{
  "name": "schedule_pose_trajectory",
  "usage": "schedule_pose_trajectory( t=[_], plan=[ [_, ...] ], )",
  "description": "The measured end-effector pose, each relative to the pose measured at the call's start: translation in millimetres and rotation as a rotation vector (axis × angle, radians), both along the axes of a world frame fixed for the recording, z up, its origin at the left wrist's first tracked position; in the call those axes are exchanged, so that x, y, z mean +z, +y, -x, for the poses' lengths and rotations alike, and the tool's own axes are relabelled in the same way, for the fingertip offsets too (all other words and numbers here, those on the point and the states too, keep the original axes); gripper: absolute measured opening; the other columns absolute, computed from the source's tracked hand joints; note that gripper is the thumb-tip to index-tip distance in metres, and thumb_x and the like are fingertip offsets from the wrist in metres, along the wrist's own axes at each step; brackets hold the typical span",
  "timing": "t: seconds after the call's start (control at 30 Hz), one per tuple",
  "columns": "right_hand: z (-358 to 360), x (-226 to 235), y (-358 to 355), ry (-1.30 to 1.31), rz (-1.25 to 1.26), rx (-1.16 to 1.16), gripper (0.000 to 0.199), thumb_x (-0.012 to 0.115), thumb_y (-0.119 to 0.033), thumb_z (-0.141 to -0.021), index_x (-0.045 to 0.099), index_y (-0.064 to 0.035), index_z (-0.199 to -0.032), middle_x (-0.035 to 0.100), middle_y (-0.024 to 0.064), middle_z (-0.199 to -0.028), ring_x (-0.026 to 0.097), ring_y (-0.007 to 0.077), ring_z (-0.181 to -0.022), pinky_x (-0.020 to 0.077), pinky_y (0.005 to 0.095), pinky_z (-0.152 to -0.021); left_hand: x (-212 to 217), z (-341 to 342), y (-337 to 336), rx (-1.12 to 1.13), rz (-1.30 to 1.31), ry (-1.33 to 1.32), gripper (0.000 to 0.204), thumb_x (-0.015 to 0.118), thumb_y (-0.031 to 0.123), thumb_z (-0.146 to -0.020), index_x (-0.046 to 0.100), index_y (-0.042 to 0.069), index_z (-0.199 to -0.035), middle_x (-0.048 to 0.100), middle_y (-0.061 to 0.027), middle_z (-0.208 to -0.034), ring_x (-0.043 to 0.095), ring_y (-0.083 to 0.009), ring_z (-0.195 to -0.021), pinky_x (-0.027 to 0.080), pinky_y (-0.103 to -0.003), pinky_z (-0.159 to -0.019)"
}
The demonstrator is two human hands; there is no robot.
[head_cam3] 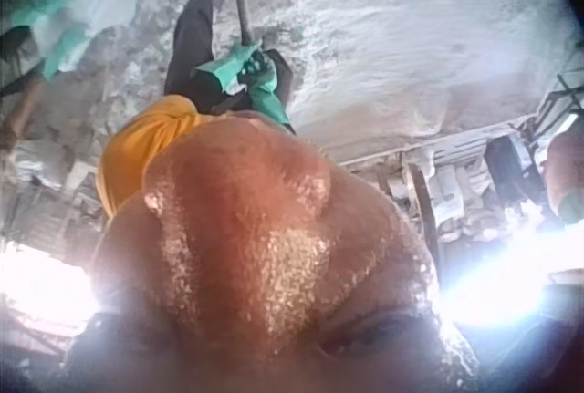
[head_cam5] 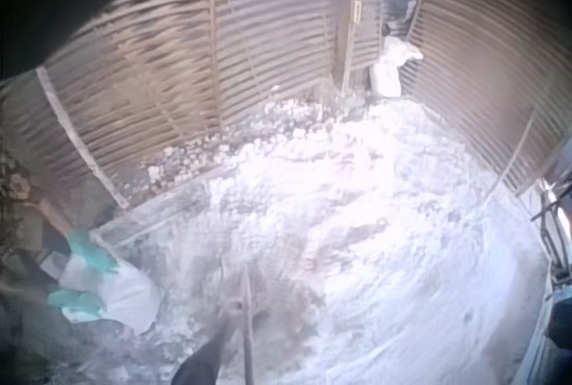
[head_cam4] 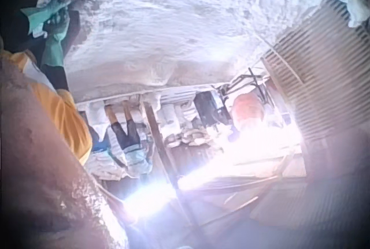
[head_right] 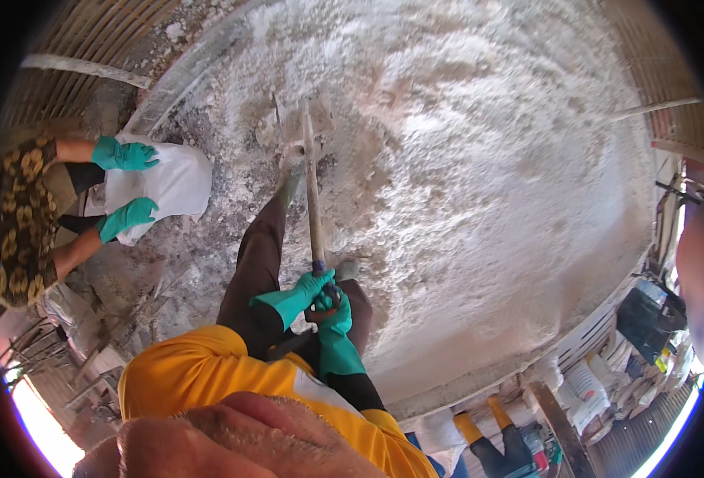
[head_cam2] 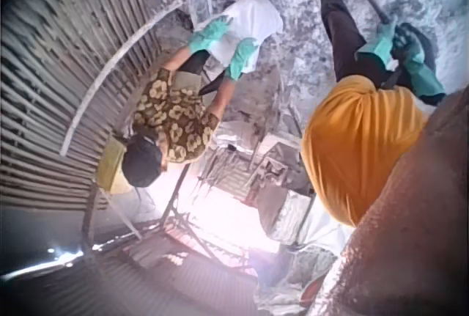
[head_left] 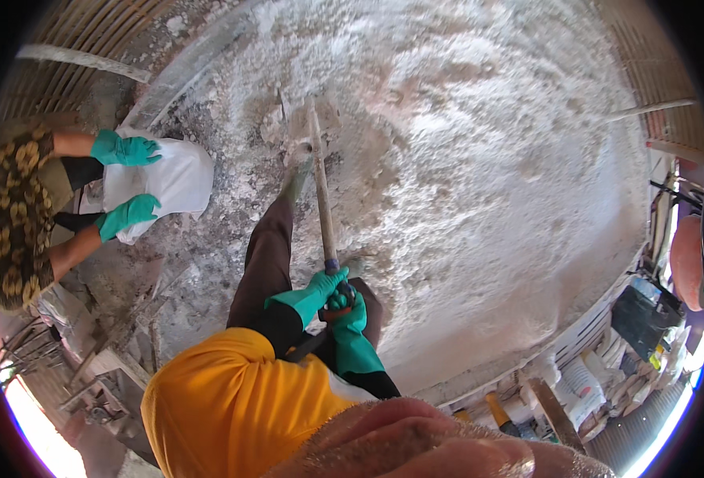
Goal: The person uses a hoe to mix a large pile of white powder on a woven mat. Another person assists by scooping the mixed powder into a white sack.
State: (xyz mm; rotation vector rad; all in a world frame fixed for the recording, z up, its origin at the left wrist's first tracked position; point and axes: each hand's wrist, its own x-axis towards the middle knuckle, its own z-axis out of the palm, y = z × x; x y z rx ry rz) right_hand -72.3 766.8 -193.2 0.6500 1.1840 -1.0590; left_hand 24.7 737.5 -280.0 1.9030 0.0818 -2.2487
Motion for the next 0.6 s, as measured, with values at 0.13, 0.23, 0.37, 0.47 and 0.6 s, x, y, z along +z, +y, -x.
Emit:
schedule_pose_trajectory(
  t=[0.13, 0.23, 0.37, 0.47, 0.6],
  plan=[
    [-16.2, -83.3, 49.6, -0.134, -0.071, -0.162, 0.056, 0.034, -0.039, -0.105, 0.055, 0.0039, -0.133, 0.072, 0.0143, -0.099, 0.067, 0.0285, -0.085, 0.0549, 0.0436, -0.076, -49.3, -20.6, 20.6, 0.052, -0.031, -0.018, 0.040, 0.082, 0.043, -0.085, 0.069, 0.006, -0.090, 0.068, -0.0061, -0.071, 0.059, -0.0160, -0.050, 0.045, -0.031, -0.043],
    [-13.4, -129.8, 94.1, -0.085, 0.057, 0.071, 0.056, 0.034, -0.039, -0.104, 0.056, 0.0037, -0.132, 0.071, 0.0152, -0.105, 0.067, 0.0296, -0.092, 0.0538, 0.0440, -0.083, -74.1, -34.4, 21.8, 0.030, -0.082, -0.066, 0.041, 0.083, 0.043, -0.084, 0.069, 0.005, -0.091, 0.068, -0.0054, -0.069, 0.059, -0.0158, -0.049, 0.045, -0.031, -0.043],
    [-12.9, -135.3, -2.6, -0.287, -0.088, -0.206, 0.057, 0.037, -0.046, -0.101, 0.062, -0.0036, -0.130, 0.071, 0.0133, -0.110, 0.064, 0.0275, -0.104, 0.0485, 0.0467, -0.095, -97.9, -21.1, -44.9, -0.142, -0.034, -0.131, 0.037, 0.080, 0.039, -0.086, 0.071, 0.003, -0.088, 0.072, -0.0104, -0.076, 0.063, -0.0187, -0.051, 0.047, -0.034, -0.042],
    [-7.3, -120.2, -25.4, -0.124, -0.298, -0.221, 0.042, 0.046, -0.044, -0.101, 0.064, -0.0073, -0.110, 0.070, 0.0113, -0.091, 0.064, 0.0267, -0.085, 0.0493, 0.0501, -0.084, -120.9, -17.6, -48.6, -0.021, -0.213, -0.078, 0.023, 0.076, 0.024, -0.089, 0.070, 0.002, -0.088, 0.072, -0.0118, -0.075, 0.066, -0.0223, -0.055, 0.056, -0.035, -0.050],
    [-17.1, -164.8, -4.5, -0.014, -0.281, -0.245, 0.030, 0.049, -0.032, -0.104, 0.061, -0.0062, -0.094, 0.063, 0.0094, -0.070, 0.058, 0.0270, -0.061, 0.0512, 0.0416, -0.065, -132.1, -10.0, -73.0, 0.013, -0.158, -0.152, 0.021, 0.076, 0.022, -0.088, 0.071, 0.001, -0.089, 0.072, -0.0126, -0.077, 0.067, -0.0233, -0.058, 0.057, -0.035, -0.051]
  ],
)
